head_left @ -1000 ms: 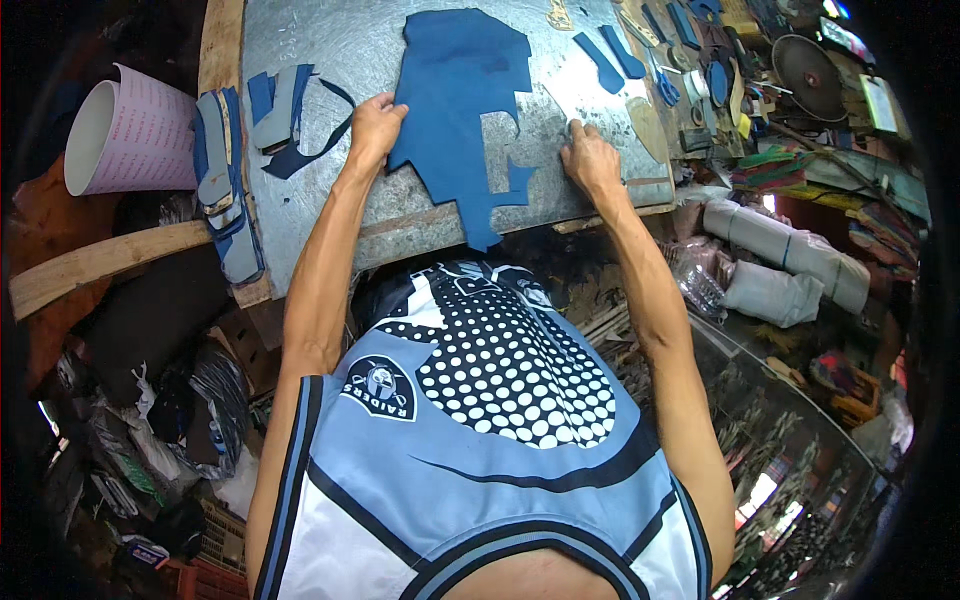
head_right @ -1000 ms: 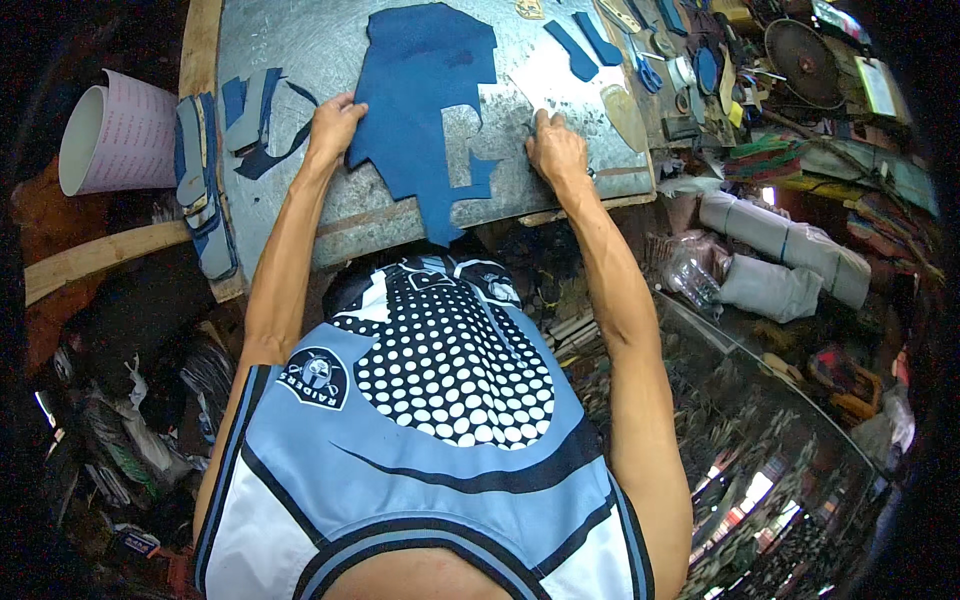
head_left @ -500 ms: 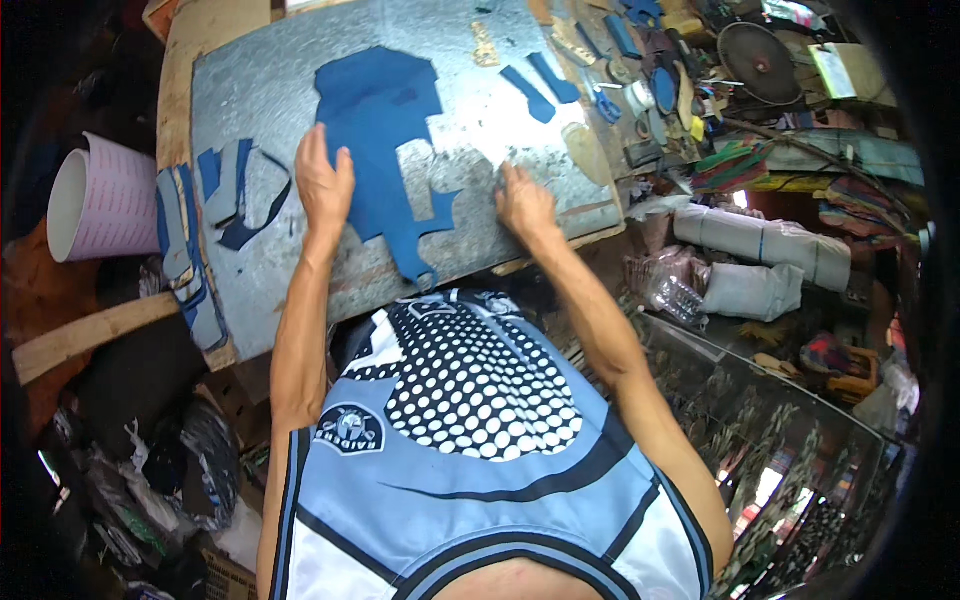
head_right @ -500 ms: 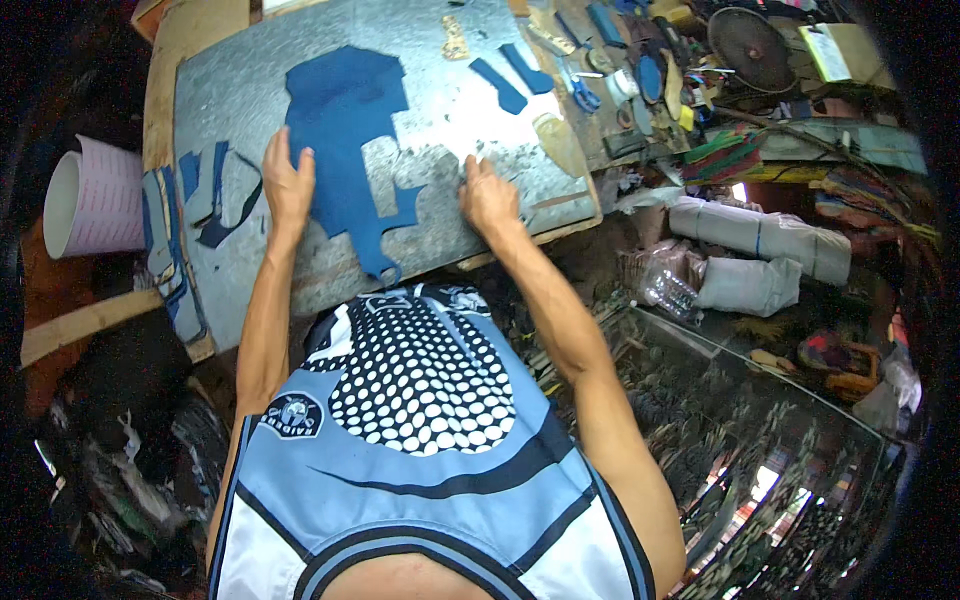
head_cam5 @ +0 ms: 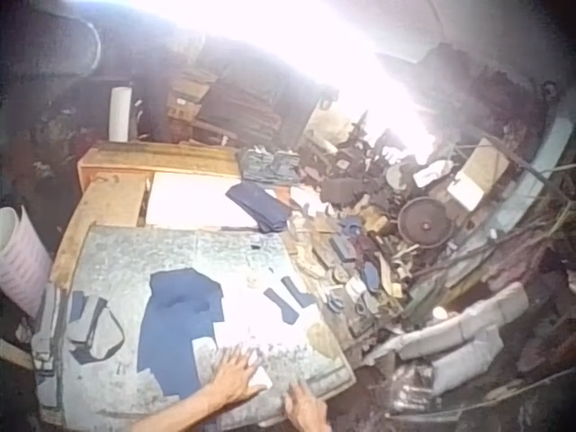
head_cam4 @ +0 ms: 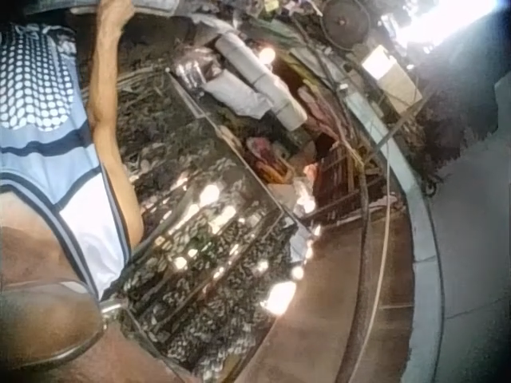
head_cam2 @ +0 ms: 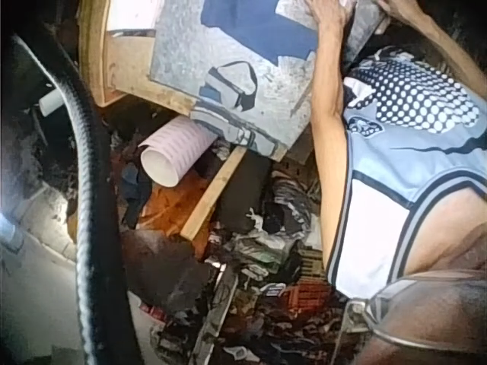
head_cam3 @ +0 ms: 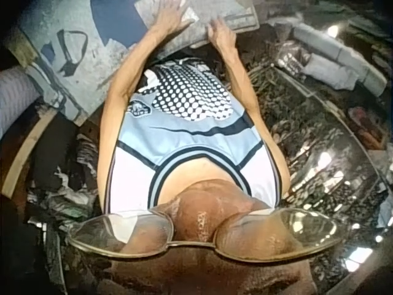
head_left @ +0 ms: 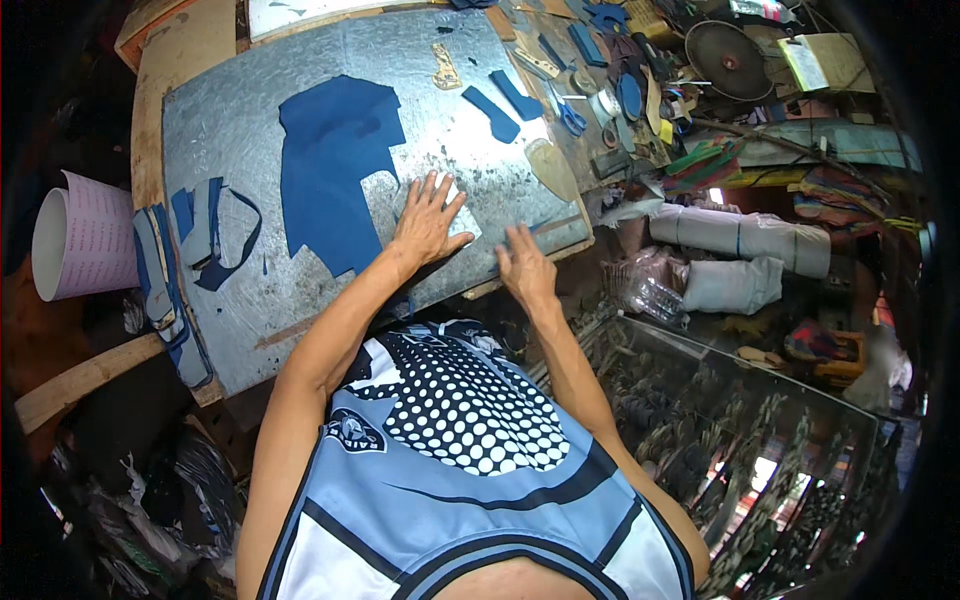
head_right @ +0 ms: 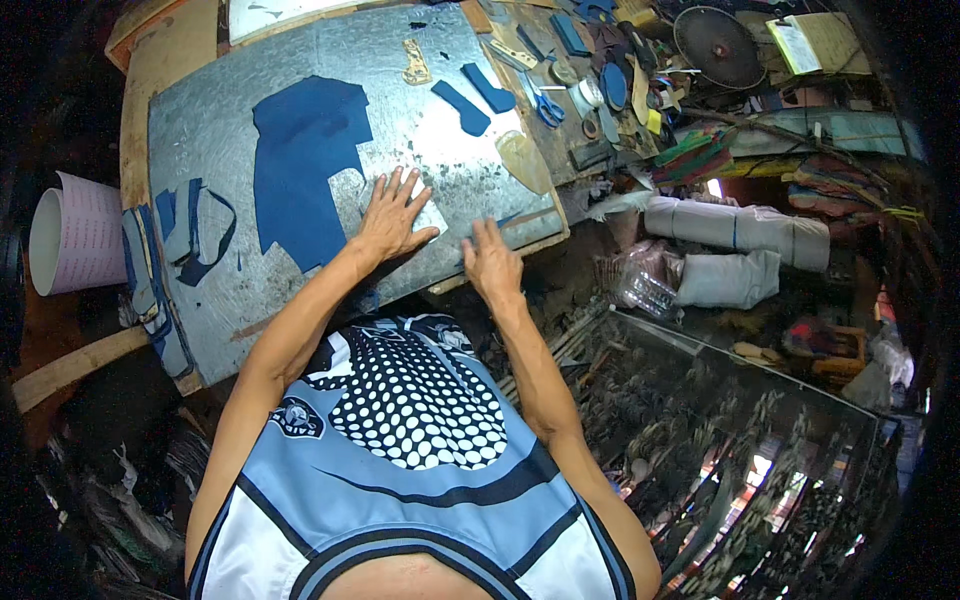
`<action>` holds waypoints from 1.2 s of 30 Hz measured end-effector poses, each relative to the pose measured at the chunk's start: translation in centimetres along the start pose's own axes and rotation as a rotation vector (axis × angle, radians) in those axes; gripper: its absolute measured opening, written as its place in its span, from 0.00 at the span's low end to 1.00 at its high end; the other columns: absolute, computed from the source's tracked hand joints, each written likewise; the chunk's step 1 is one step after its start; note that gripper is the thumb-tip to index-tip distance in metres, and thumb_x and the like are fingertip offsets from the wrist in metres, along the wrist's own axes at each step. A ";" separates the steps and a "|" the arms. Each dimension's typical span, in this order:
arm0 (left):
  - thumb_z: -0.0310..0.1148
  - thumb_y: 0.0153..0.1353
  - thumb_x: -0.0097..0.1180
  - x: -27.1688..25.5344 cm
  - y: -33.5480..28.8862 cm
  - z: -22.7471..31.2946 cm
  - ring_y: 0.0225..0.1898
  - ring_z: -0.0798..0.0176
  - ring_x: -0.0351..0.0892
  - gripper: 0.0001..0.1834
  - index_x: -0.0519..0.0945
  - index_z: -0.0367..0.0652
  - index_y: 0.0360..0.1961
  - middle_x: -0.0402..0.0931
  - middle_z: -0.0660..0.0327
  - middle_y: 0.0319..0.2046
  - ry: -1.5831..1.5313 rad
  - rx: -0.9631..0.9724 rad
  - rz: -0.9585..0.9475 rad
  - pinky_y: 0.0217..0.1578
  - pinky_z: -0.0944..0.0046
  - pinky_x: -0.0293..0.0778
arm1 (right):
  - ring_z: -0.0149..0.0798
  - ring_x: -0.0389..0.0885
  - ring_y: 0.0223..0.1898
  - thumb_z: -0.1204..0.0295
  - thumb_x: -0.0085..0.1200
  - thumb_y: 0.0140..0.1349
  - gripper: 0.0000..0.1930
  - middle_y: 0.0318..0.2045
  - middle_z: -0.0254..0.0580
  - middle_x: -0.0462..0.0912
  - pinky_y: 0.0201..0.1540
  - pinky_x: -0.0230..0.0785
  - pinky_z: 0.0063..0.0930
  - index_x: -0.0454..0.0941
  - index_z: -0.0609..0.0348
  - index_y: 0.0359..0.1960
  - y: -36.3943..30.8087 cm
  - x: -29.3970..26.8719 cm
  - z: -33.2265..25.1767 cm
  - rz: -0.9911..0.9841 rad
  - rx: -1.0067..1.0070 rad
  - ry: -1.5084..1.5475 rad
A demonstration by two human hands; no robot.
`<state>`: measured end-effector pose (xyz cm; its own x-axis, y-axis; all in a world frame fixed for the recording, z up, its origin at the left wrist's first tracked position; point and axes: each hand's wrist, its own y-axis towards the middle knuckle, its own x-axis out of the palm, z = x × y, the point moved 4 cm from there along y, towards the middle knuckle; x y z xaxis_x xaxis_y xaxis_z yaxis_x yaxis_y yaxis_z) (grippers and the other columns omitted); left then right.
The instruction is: The recorder uses a hand-held cutter and templates to cut out specific shapes from a blue leather sheet on a metal workbench.
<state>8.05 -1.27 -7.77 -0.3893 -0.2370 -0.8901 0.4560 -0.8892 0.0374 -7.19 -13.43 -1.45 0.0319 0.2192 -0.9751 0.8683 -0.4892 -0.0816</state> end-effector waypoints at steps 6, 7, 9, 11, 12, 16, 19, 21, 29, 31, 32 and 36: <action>0.73 0.54 0.51 0.7 -4.0 3.3 0.74 0.36 0.44 0.51 0.68 0.45 0.68 0.53 0.45 0.72 -0.043 0.078 -0.041 0.71 0.37 0.40 | 0.62 0.81 0.47 0.61 0.52 0.66 0.22 0.56 0.60 0.77 0.49 0.75 0.46 0.73 0.61 0.57 -1.7 0.0 1.6 0.223 0.153 -0.050; 0.74 0.53 0.51 0.6 -4.5 4.4 0.74 0.36 0.44 0.52 0.69 0.44 0.67 0.53 0.45 0.72 -0.065 0.083 -0.064 0.71 0.36 0.39 | 0.62 0.81 0.47 0.61 0.52 0.66 0.22 0.56 0.60 0.77 0.49 0.75 0.46 0.73 0.61 0.57 -2.4 0.0 1.7 0.203 0.142 -0.042; 0.75 0.51 0.53 1.6 -6.0 6.1 0.74 0.35 0.44 0.53 0.69 0.43 0.67 0.53 0.44 0.72 -0.112 0.117 -0.025 0.71 0.35 0.39 | 0.56 0.82 0.46 0.62 0.56 0.66 0.19 0.49 0.56 0.81 0.49 0.75 0.43 0.77 0.63 0.52 -5.1 0.0 0.8 0.198 0.287 0.315; 0.73 0.52 0.53 1.7 -7.5 7.3 0.74 0.36 0.45 0.52 0.70 0.42 0.66 0.53 0.44 0.72 -0.160 0.138 0.013 0.71 0.37 0.40 | 0.49 0.82 0.45 0.64 0.58 0.65 0.16 0.42 0.51 0.84 0.49 0.74 0.40 0.78 0.65 0.47 -8.0 0.5 -1.5 0.176 0.476 0.588; 0.73 0.52 0.53 1.7 -7.7 7.6 0.74 0.36 0.45 0.52 0.70 0.42 0.66 0.53 0.44 0.72 -0.157 0.119 0.002 0.71 0.37 0.40 | 0.40 0.83 0.35 0.65 0.56 0.67 0.15 0.34 0.44 0.83 0.40 0.75 0.33 0.77 0.66 0.46 -9.1 1.6 -1.2 0.249 0.431 0.495; 0.71 0.55 0.53 1.6 -9.5 7.7 0.74 0.39 0.45 0.49 0.70 0.43 0.66 0.53 0.44 0.72 -0.170 0.157 -0.033 0.72 0.40 0.40 | 0.25 0.68 0.13 0.68 0.58 0.66 0.15 0.24 0.36 0.77 0.16 0.66 0.22 0.72 0.63 0.48 -12.4 6.3 -0.5 -0.059 0.764 1.346; 0.69 0.57 0.52 1.1 -10.3 7.0 0.74 0.40 0.45 0.48 0.69 0.41 0.66 0.53 0.44 0.72 -0.218 0.142 -0.056 0.72 0.41 0.42 | 0.27 0.70 0.14 0.71 0.57 0.65 0.13 0.24 0.36 0.77 0.18 0.68 0.24 0.72 0.64 0.48 -12.2 5.5 -1.2 -0.091 0.840 1.465; 0.70 0.59 0.49 0.0 -10.8 6.1 0.74 0.40 0.45 0.48 0.68 0.40 0.66 0.53 0.43 0.72 -0.316 0.075 0.021 0.72 0.40 0.43 | 0.26 0.73 0.18 0.74 0.54 0.65 0.14 0.28 0.37 0.78 0.19 0.69 0.23 0.73 0.66 0.50 -11.8 4.1 -0.2 0.042 0.749 1.386; 0.64 0.63 0.49 -3.7 -20.1 1.2 0.75 0.44 0.46 0.43 0.67 0.38 0.66 0.52 0.45 0.72 -0.158 -0.082 -0.041 0.73 0.43 0.41 | 0.41 0.84 0.39 0.77 0.48 0.66 0.13 0.39 0.44 0.84 0.45 0.75 0.30 0.77 0.61 0.51 2.5 -8.1 -7.8 0.036 -0.245 0.452; 0.62 0.65 0.48 -3.5 -21.0 1.9 0.75 0.46 0.47 0.40 0.69 0.38 0.64 0.54 0.46 0.72 -0.207 -0.026 -0.087 0.73 0.44 0.41 | 0.47 0.85 0.41 0.77 0.49 0.63 0.12 0.39 0.52 0.85 0.46 0.75 0.33 0.80 0.57 0.47 6.3 -7.5 -12.4 -0.306 -0.266 0.457; 0.62 0.65 0.48 -3.5 -21.2 2.0 0.75 0.46 0.47 0.40 0.69 0.38 0.64 0.54 0.46 0.72 -0.203 -0.037 -0.080 0.73 0.44 0.41 | 0.50 0.84 0.41 0.77 0.49 0.61 0.13 0.38 0.53 0.85 0.46 0.75 0.36 0.80 0.57 0.46 7.8 -6.7 -14.6 -0.321 -0.442 0.367; 0.49 0.68 0.51 -3.6 -22.2 2.7 0.71 0.54 0.59 0.26 0.77 0.40 0.58 0.68 0.54 0.66 -0.370 0.008 -0.018 0.70 0.46 0.54 | 0.53 0.84 0.41 0.78 0.49 0.54 0.15 0.40 0.51 0.85 0.46 0.76 0.43 0.82 0.58 0.43 11.3 -0.5 -21.5 -0.590 -0.802 0.114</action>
<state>-2.82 18.27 -4.21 -0.6612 -0.3452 -0.6661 0.4407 -0.8973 0.0276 13.26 -0.94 2.51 -0.5005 0.3434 -0.7947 0.8365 0.4285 -0.3416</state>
